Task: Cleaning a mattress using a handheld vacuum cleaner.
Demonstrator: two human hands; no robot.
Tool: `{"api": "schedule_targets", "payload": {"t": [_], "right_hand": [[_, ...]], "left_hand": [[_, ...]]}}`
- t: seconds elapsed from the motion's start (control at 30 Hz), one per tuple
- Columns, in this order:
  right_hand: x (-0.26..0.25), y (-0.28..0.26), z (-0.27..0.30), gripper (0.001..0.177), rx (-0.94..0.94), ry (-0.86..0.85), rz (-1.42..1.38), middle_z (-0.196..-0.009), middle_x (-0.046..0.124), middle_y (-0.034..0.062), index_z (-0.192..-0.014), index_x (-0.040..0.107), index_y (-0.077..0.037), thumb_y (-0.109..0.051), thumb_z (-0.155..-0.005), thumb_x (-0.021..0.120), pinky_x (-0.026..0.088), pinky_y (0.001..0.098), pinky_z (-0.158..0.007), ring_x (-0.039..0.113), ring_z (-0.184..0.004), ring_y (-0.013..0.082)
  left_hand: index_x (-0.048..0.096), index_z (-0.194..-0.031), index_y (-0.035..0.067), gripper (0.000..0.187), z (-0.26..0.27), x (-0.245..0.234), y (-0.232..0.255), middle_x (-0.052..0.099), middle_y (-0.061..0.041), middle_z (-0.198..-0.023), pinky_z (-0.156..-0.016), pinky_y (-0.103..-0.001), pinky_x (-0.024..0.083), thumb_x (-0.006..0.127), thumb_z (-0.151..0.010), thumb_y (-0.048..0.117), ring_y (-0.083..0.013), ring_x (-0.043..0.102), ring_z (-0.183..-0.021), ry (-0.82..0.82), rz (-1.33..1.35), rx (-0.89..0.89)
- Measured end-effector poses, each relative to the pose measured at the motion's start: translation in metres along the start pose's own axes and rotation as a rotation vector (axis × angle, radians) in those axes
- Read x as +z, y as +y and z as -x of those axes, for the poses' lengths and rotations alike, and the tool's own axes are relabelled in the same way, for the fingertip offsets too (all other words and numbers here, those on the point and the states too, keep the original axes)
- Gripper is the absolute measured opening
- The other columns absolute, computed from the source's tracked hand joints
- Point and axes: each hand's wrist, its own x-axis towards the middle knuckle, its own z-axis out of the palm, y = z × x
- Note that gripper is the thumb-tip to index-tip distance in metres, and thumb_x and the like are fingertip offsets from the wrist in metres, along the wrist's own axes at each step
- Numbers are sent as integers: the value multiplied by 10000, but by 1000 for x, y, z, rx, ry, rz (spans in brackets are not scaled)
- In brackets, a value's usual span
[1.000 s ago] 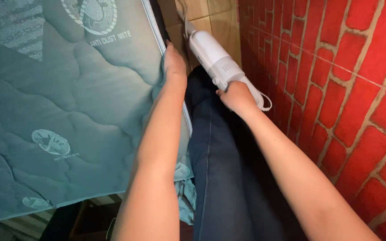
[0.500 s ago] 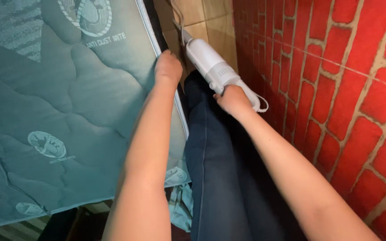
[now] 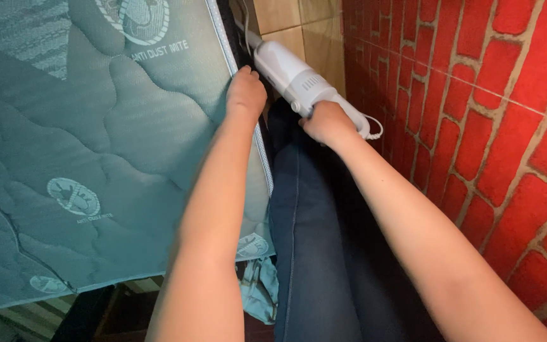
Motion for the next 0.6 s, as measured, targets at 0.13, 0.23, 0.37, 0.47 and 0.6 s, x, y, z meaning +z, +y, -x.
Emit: {"api": "schedule_targets", "payload": {"t": [0.13,0.23,0.37,0.47,0.6], "right_hand": [[-25,-16,22,444,179,-135,-91,-931,766,214,-1104,721,34,-345,-874,735,612,427,-727,772,-769,326],[-23,-13,10,435,107,-56,-95,-844,736,177,-1059,721,36,-338,-846,780,589,391,-634,726,-665,265],[-35,-27,3,359,177,-106,-222,-769,723,137,-986,707,23,-314,-871,753,587,380,-546,710,-599,247],[-41,-30,-4,345,173,-106,-238,-729,706,112,-922,704,12,-326,-872,756,571,361,-521,688,-569,221],[-36,-33,-22,356,134,-99,-364,-678,665,111,-837,674,39,-303,-895,748,535,369,-476,632,-504,217]], "left_hand": [[794,-1122,176,289,2,-2,0,755,1,-1156,-987,-377,371,547,-984,235,-189,600,-1197,37,-46,-3],[803,-1117,181,289,2,-6,-2,761,7,-1155,-1022,-380,362,544,-998,227,-182,596,-1214,10,-12,7],[803,-1126,181,299,2,-1,0,762,3,-1158,-1012,-377,369,534,-1006,235,-187,595,-1219,20,-36,2],[798,-1134,183,308,-3,1,0,753,3,-1181,-1014,-383,366,526,-1005,250,-192,589,-1223,34,-27,4],[784,-1164,184,320,8,-14,-4,745,12,-1204,-1056,-394,341,524,-998,273,-195,572,-1248,9,-55,21]]}}
